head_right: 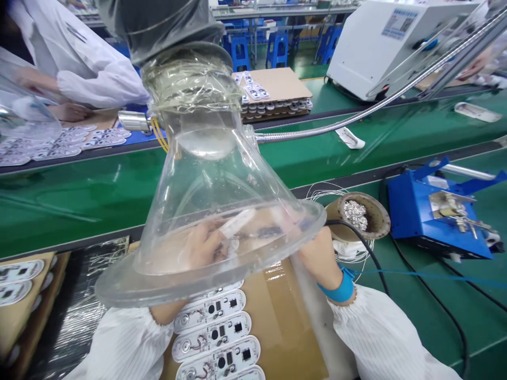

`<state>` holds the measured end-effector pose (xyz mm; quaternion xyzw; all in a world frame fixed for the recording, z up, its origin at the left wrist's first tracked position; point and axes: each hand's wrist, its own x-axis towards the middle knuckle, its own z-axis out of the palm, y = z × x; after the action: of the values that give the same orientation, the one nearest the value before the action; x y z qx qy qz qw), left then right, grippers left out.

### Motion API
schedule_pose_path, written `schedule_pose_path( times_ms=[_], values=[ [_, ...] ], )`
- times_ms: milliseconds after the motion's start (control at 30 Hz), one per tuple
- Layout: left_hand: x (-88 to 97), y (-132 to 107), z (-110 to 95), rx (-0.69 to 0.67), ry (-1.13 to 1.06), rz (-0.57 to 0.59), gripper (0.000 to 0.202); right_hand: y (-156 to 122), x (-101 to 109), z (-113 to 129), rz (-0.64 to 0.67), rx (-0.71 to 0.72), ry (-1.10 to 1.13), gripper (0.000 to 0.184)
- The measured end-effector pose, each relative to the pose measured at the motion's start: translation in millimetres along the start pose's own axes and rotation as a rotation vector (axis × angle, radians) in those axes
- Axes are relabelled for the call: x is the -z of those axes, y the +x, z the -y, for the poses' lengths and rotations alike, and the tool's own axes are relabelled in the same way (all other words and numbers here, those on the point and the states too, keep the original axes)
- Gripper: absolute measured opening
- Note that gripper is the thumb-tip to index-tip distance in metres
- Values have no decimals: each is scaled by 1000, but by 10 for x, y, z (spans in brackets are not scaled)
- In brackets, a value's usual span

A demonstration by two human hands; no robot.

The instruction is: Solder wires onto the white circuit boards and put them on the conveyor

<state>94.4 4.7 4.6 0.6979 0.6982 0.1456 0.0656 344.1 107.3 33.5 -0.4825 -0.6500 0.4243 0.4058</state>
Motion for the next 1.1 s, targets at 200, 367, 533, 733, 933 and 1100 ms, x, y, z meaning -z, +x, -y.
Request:
schedule_pose_path(
  times_ms=[200, 367, 533, 733, 933, 1100],
  values=[
    [174, 28, -101, -22, 3, 1, 36, -18, 33, -35, -37, -46, -4, 35],
    [341, 27, -166, -50, 84, 6, 24, -33, 66, -61, 14, -20, 106, 45],
    [546, 19, -144, -137, 76, 24, 18, -41, 76, -25, 7, -23, 257, 39],
    [796, 33, 8, -249, -169, 163, 31, -20, 119, -56, -40, -53, 416, 27],
    [828, 131, 106, -182, -335, 277, 20, -15, 143, -23, -10, -88, 534, 28],
    [780, 144, 58, -107, -341, 258, 22, -4, 162, 11, 50, -128, 547, 28]
  ],
)
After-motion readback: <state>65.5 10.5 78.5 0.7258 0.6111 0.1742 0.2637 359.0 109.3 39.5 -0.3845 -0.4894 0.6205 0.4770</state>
